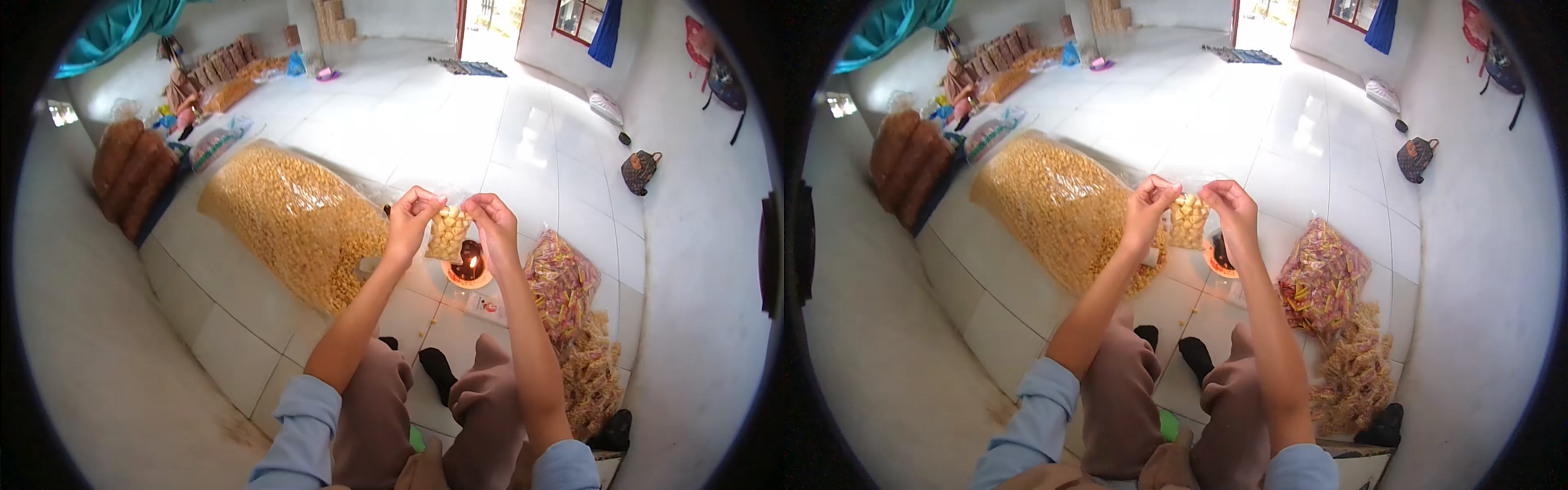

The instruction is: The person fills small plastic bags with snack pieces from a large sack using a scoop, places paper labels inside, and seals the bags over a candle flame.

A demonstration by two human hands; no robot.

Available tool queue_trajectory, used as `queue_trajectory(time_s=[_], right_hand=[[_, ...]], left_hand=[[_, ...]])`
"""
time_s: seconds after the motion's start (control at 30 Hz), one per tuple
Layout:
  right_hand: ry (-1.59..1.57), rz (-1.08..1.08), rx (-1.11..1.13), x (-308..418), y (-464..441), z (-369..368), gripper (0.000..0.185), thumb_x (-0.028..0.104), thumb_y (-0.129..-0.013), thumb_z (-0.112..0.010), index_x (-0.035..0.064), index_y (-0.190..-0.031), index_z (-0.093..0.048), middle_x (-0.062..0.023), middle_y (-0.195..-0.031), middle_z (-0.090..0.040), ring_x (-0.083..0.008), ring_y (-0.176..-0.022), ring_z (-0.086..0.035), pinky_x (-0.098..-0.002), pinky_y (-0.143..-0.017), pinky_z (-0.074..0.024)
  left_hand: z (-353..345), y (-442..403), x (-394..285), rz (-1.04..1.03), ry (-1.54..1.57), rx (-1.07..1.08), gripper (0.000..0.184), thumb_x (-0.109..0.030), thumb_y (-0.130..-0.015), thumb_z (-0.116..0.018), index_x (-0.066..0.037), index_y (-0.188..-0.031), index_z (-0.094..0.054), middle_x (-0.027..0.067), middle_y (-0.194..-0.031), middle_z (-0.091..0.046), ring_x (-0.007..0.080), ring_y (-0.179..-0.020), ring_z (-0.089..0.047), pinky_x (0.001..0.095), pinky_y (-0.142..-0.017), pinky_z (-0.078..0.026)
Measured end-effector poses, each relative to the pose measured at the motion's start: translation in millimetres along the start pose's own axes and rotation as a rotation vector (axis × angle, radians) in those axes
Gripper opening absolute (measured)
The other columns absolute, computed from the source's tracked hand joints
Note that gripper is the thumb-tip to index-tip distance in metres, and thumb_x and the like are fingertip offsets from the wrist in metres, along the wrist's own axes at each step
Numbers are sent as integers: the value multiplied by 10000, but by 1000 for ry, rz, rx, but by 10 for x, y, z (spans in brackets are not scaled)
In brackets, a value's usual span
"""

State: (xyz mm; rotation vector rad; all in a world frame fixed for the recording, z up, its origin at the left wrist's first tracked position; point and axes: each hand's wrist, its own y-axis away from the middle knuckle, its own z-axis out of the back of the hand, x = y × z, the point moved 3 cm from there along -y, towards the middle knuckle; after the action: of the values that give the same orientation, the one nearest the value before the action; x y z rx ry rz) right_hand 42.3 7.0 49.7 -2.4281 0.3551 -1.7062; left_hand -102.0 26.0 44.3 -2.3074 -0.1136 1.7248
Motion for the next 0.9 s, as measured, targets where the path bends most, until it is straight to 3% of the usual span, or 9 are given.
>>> queue_trajectory(time_s=[0.13,0.23,0.3,0.33,0.43,0.5,0.53,0.63,0.9], right_hand=[[81,140,-164,223,160,28,126,63,-804,-603,-29,-872,-549,-73,-830,-606,-122,-768,-585,-222,-732,-442],[104,196,-103,207,230,66,108,58,-809,-596,-24,-865,-553,-65,-814,-604,-116,-764,-582,-218,-723,-443],[99,195,-96,147,241,79,90,45,-800,-599,-13,-855,-559,-51,-801,-602,-108,-755,-573,-217,-715,-440],[138,213,-101,101,227,98,89,45,-794,-606,-11,-849,-563,-43,-788,-603,-103,-744,-567,-216,-708,-439],[204,182,-96,-62,219,79,135,36,-767,-619,-1,-873,-543,-52,-838,-575,-126,-809,-541,-252,-735,-426],[808,490,-382,-58,299,9,201,40,-757,-611,12,-921,-500,-82,-920,-506,-179,-911,-492,-300,-778,-402],[767,421,-274,-139,280,-1,277,40,-733,-617,26,-960,-458,-115,-960,-437,-247,-962,-437,-351,-803,-379],[852,491,26,-235,267,-212,309,42,-715,-635,24,-963,-451,-128,-948,-447,-281,-933,-444,-381,-801,-383],[885,454,-18,-466,279,-303,334,2,-708,-617,18,-992,-443,-165,-970,-472,-338,-910,-493,-384,-722,-438]], left_hand=[[-244,161,-186,-56,-7,-18,97,-103,-813,-614,-29,-801,-554,-14,-735,-570,31,-708,-516,173,-652,-405],[-228,254,-77,-94,18,-14,101,-108,-818,-609,-34,-826,-541,-25,-747,-556,33,-724,-508,178,-656,-399],[-158,283,43,35,104,43,105,-111,-815,-616,-42,-820,-537,-29,-740,-556,33,-718,-498,189,-652,-392],[-143,283,60,-20,46,14,94,-132,-817,-610,-88,-772,-541,-67,-693,-525,10,-603,-417,172,-549,-325],[-65,233,143,-121,-110,-21,124,-128,-810,-621,-82,-739,-530,-63,-651,-505,13,-585,-409,173,-538,-325],[26,174,337,-123,-132,-121,130,-115,-803,-624,-59,-726,-535,-40,-655,-519,23,-600,-429,178,-561,-349],[74,156,405,-123,-156,-218,138,-103,-796,-627,-36,-713,-540,-18,-659,-534,33,-616,-449,183,-585,-374],[117,99,487,-94,-145,-313,143,-112,-798,-627,-39,-729,-526,-14,-648,-530,39,-600,-460,184,-563,-378],[-34,185,503,-34,68,-254,107,-99,-843,-542,-73,-776,-463,-9,-681,-501,58,-631,-454,194,-584,-375]])
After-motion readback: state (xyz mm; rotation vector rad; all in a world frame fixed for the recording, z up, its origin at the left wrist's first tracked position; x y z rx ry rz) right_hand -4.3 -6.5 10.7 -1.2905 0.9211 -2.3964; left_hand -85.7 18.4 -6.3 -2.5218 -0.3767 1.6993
